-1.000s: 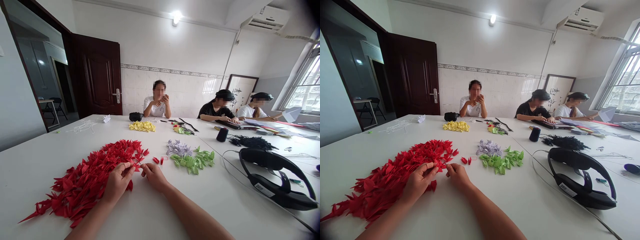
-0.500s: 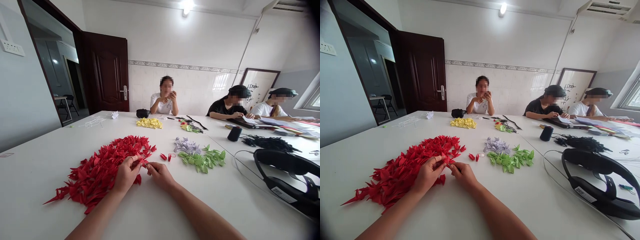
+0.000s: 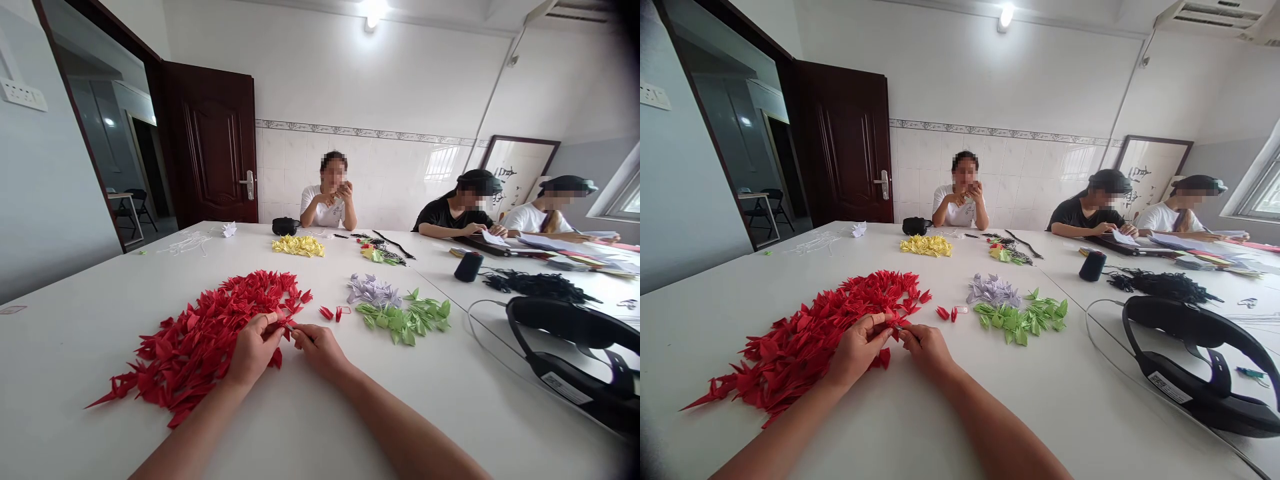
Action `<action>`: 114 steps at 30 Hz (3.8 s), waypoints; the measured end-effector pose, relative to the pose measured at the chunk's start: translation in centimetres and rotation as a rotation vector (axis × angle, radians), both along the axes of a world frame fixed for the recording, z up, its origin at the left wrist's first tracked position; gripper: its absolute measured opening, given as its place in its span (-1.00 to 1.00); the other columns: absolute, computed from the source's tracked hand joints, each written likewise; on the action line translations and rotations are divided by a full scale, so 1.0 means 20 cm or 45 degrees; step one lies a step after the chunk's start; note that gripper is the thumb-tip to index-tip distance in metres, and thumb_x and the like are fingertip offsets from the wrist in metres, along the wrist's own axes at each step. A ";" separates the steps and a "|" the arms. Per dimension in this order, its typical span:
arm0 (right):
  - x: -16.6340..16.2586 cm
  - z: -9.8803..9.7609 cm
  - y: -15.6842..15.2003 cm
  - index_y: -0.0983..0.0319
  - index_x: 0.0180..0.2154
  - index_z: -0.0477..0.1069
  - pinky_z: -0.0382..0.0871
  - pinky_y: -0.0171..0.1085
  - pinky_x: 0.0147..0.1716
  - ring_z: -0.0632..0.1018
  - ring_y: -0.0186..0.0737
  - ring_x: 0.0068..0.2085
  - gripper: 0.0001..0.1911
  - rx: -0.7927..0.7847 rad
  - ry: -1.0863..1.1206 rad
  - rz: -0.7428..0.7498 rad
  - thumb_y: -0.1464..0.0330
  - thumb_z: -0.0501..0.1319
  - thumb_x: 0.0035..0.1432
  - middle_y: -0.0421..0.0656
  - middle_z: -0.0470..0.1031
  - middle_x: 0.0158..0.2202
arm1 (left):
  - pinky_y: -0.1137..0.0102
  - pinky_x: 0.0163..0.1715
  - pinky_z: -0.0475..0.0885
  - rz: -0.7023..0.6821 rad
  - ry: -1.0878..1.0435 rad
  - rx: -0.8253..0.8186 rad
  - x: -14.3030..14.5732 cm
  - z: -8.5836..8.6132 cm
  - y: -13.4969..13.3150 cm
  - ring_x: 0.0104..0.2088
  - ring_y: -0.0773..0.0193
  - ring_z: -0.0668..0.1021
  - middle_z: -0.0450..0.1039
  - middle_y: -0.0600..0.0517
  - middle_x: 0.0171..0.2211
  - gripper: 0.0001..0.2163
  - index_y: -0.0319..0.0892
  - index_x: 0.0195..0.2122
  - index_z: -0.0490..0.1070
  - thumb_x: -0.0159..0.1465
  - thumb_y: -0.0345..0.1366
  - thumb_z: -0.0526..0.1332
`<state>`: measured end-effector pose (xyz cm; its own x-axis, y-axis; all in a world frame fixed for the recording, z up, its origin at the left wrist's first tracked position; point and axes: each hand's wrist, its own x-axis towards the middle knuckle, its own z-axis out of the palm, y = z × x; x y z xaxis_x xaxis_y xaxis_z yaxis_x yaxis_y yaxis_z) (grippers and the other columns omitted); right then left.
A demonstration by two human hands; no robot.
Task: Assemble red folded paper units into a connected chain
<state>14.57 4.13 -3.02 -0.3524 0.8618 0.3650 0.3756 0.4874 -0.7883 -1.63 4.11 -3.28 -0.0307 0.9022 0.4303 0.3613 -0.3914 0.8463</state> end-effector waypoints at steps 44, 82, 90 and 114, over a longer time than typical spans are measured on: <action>0.00 -0.01 0.05 0.27 -0.49 0.40 0.14 -0.39 -0.57 0.29 -0.40 -0.56 -0.71 -0.117 0.378 -0.182 0.16 0.16 0.00 -0.24 0.33 -0.61 | 0.36 -0.28 0.42 -0.125 0.206 -0.050 0.05 0.09 -0.10 -0.30 0.25 0.52 0.47 -0.02 -0.28 -0.70 -0.16 -0.09 0.30 0.16 -0.23 0.04; 0.07 -0.04 0.07 0.21 -0.24 0.45 0.31 -0.34 -0.37 0.50 -0.26 -0.39 -0.73 0.254 -0.161 -0.296 0.46 0.09 -0.01 -0.16 0.53 -0.38 | 0.27 -0.09 0.35 0.121 0.508 0.104 0.00 0.12 -0.08 -0.14 0.17 0.47 0.48 -0.05 -0.23 -0.74 -0.14 -0.18 0.43 0.13 -0.26 0.06; 0.07 -0.04 0.06 0.21 -0.28 0.48 0.29 -0.37 -0.39 0.48 -0.30 -0.40 -0.77 0.240 -0.181 -0.188 0.45 0.10 0.02 -0.17 0.53 -0.39 | 0.29 -0.12 0.39 0.101 0.427 0.015 0.00 0.11 -0.08 -0.13 0.17 0.49 0.47 -0.05 -0.19 -0.73 -0.15 -0.19 0.40 0.10 -0.23 0.10; 0.08 -0.05 0.07 0.20 -0.30 0.47 0.27 -0.38 -0.41 0.46 -0.31 -0.41 -0.80 0.249 -0.236 -0.132 0.40 0.10 0.05 -0.17 0.52 -0.40 | 0.33 -0.19 0.42 0.129 0.320 0.007 -0.01 0.09 -0.06 -0.20 0.18 0.52 0.48 -0.04 -0.19 -0.66 -0.15 -0.12 0.39 0.07 -0.20 0.16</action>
